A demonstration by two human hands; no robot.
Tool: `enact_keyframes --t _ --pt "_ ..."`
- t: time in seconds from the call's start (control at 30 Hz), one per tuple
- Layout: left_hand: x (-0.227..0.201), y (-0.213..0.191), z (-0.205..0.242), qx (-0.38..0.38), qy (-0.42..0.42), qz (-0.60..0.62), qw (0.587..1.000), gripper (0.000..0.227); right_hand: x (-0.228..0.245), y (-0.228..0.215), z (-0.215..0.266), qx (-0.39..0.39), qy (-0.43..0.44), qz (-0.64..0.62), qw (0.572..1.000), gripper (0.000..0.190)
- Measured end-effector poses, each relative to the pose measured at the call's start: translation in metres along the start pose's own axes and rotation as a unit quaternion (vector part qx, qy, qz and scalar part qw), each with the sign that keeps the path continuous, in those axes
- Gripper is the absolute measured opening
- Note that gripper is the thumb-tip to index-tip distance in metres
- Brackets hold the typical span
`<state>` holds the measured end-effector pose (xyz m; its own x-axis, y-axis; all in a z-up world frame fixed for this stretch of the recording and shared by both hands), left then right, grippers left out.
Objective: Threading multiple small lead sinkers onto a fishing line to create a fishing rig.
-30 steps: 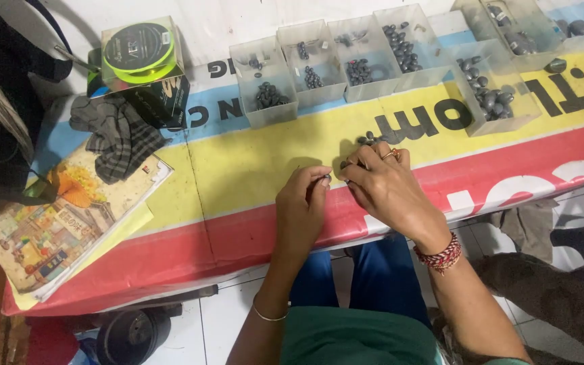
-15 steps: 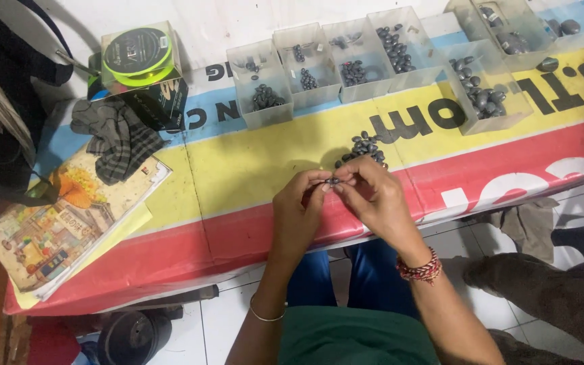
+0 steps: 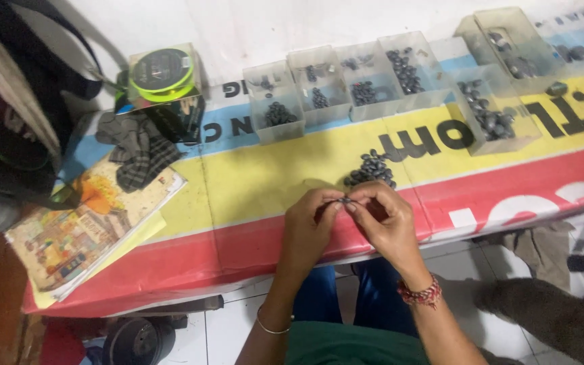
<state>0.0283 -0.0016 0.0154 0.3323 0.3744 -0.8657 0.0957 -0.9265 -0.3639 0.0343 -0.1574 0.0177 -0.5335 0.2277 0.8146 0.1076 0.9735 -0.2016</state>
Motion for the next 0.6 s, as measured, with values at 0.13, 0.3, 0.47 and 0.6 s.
enact_keyframes --t 0.13,0.3,0.47,0.6 --pt "0.004 0.001 0.001 -0.001 -0.011 -0.008 1.000 0.017 0.011 0.002 -0.002 0.017 -0.020 0.019 0.999 0.010" --pt "0.004 0.000 0.002 -0.007 -0.038 0.017 0.999 0.016 0.020 0.005 -0.003 0.016 -0.015 0.057 0.998 0.010" --pt "-0.002 -0.006 0.000 -0.026 -0.072 0.057 0.995 0.016 0.012 0.007 -0.023 0.012 -0.028 0.064 0.997 0.010" --pt "-0.008 -0.006 0.000 -0.014 -0.116 0.071 0.991 0.020 0.043 0.022 -0.076 0.111 -0.108 0.109 0.982 0.007"
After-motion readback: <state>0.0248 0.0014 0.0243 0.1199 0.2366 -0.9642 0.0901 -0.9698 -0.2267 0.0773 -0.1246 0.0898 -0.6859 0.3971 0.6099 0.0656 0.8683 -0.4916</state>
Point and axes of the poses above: each hand's wrist, its own z-axis away from the middle knuckle, its own y-axis out of the palm, x = y × z, the point moved 4 cm from there along -z, towards the middle knuckle, and after that the axes turned 4 degrees about -z, right-handed, at the moved point
